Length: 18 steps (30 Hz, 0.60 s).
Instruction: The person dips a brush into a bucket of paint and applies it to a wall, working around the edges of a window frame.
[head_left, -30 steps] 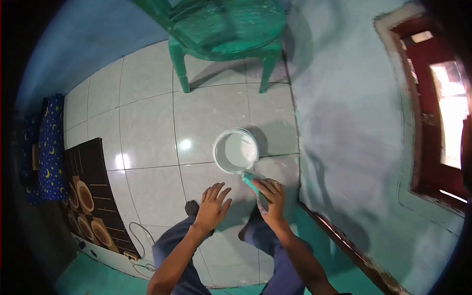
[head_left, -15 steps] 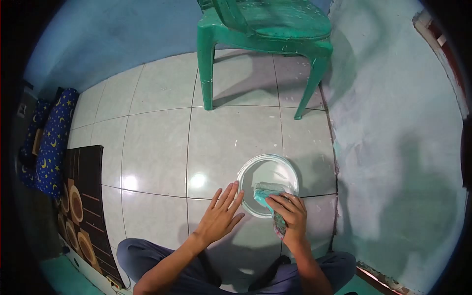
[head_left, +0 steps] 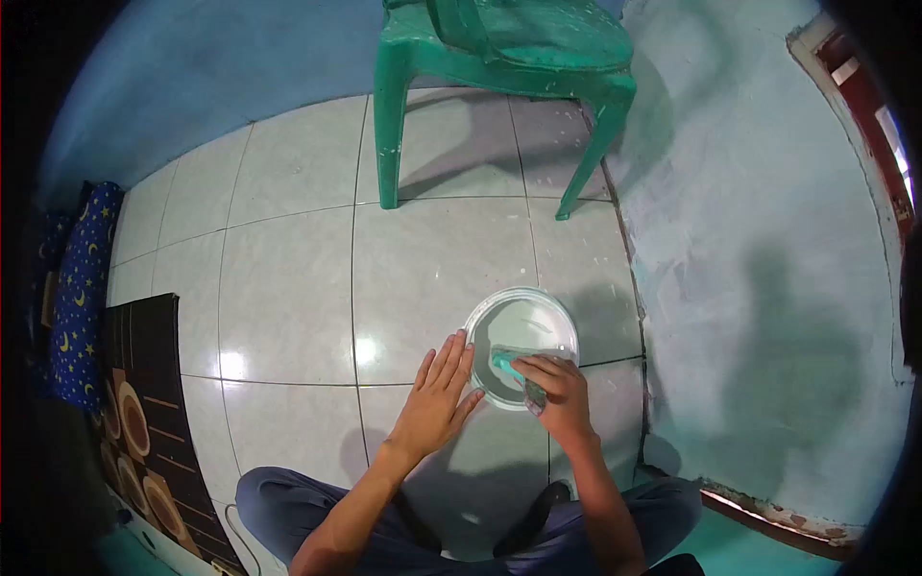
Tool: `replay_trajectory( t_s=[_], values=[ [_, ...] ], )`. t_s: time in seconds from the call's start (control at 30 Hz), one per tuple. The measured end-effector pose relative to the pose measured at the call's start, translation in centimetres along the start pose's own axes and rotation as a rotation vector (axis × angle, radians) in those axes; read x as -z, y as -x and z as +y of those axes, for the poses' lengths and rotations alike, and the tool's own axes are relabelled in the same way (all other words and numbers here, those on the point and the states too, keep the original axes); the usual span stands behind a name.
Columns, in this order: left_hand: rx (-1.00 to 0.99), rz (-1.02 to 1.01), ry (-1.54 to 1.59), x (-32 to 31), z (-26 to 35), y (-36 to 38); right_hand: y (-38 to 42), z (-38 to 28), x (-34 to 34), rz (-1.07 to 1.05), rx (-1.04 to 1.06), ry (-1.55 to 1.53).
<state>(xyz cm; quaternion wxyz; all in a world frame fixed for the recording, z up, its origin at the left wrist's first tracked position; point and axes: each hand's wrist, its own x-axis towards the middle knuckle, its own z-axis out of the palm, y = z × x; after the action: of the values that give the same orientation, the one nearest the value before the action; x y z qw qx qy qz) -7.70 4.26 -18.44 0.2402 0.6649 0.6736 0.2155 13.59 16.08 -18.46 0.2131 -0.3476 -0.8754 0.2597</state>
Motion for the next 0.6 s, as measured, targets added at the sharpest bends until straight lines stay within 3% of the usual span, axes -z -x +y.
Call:
replay_trajectory(
  t_s=[0.47,0.6],
  values=[
    [-0.044,0.056,0.187,-0.2,-0.7,-2.8,0.0,0.7,0.9,-0.083,0.045,0.022],
    [0.057,0.059,0.374,0.0,0.2,-2.7,0.2,0.8,1.2,-0.073,0.057,0.025]
  ],
)
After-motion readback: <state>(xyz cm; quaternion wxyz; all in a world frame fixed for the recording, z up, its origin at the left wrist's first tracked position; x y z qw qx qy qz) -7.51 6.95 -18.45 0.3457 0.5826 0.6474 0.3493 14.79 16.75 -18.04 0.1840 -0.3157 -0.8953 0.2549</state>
